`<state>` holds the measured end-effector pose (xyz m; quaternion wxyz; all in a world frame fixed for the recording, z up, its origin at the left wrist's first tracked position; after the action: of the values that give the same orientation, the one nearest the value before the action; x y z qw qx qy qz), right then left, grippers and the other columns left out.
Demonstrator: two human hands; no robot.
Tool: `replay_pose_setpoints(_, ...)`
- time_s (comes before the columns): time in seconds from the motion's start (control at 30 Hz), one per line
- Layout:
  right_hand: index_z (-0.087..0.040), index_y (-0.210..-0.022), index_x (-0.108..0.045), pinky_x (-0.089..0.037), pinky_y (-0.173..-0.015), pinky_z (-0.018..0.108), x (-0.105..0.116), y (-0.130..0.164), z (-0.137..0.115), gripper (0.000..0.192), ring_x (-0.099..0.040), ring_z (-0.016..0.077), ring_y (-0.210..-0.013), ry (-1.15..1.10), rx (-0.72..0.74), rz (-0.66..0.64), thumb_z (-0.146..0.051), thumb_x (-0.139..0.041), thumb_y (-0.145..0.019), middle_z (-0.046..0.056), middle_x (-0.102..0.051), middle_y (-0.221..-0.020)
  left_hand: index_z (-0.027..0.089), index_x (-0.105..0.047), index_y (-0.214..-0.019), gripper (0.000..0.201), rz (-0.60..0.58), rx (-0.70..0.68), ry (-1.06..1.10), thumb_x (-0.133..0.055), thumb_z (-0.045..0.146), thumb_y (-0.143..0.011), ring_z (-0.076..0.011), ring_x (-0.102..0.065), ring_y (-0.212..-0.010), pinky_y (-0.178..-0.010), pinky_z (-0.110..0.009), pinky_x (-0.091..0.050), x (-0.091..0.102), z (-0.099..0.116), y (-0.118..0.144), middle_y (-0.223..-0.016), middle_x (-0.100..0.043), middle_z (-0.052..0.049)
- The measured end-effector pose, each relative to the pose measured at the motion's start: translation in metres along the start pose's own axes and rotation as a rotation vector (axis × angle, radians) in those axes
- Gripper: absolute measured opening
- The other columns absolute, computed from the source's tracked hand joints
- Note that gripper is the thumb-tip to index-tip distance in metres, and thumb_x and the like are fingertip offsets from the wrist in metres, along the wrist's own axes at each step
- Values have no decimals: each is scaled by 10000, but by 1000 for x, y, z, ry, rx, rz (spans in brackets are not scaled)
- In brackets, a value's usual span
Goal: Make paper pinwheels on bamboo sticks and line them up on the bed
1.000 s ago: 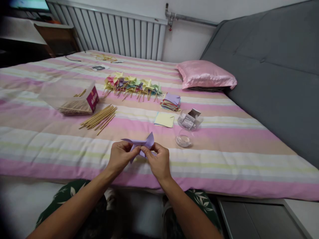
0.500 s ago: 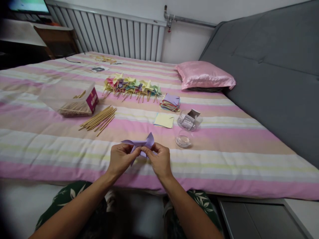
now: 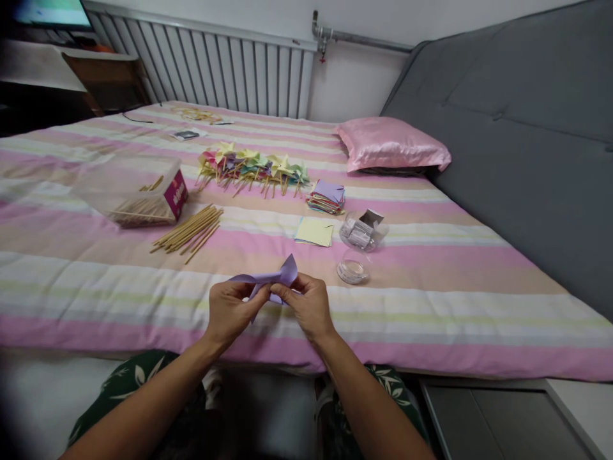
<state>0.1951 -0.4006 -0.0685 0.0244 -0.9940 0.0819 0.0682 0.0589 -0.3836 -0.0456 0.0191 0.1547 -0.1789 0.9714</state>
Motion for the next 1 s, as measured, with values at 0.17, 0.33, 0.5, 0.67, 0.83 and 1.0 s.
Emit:
replay_pose_setpoints(0.17,-174,-726,-719,-459,-626,263,0,0,-2,194,-571,132,-622,-10,5,-5,-325,-769,-616,-1,-678,-688,152,-645,-512,205,8,-18,-3,-654,240,-696,-92,-515,-439,-435,-185,-365,0,0,0,-498,-603,13)
replay_pose_setpoints(0.33,-171,-676,-708,-463,-608,260,0,1,-4,192,-555,125,-594,-9,-6,12,-335,-775,-600,-11,-654,-639,158,-660,-553,163,30,-17,28,-652,232,-699,-106,-548,-460,-460,-191,-399,-2,0,3,-510,-618,11)
replay_pose_setpoints(0.5,-171,-702,-699,-491,-632,283,1,0,-1,222,-578,143,-624,-68,-43,8,-353,-774,-600,7,-666,-683,163,-686,-588,105,28,-40,51,-662,209,-679,-112,-562,-472,-469,-194,-420,-2,3,3,-527,-633,1)
replay_pose_setpoints(0.67,-168,-762,-684,-496,-676,297,1,1,0,265,-608,167,-692,-132,-75,-27,-374,-762,-615,34,-685,-760,152,-710,-676,78,-94,45,205,-653,204,-673,-126,-588,-532,-505,-201,-441,-4,-1,-1,-602,-663,-15)
replay_pose_setpoints(0.83,-164,-724,-662,-479,-646,256,-3,2,-1,260,-580,131,-627,-222,-149,-13,-367,-771,-603,9,-666,-697,135,-638,-542,116,-161,255,371,-687,213,-613,-73,-468,-423,-427,-182,-372,-10,-7,-4,-479,-568,24)
replay_pose_setpoints(1.0,-168,-756,-644,-456,-565,231,0,0,-2,276,-562,120,-571,-243,-163,-52,-414,-725,-659,-8,-639,-666,120,-630,-556,154,-123,485,529,-730,237,-551,-82,-499,-443,-463,-193,-404,-14,-13,-6,-493,-598,5)
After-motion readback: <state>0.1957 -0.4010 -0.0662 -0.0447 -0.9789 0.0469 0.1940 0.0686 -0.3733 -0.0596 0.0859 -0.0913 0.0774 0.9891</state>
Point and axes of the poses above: each hand's wrist, its own y-axis away from the middle knuckle, its own x-axis out of the back of the hand, z = x × y, the point moved 2 cm from there along -y, towards the middle knuckle
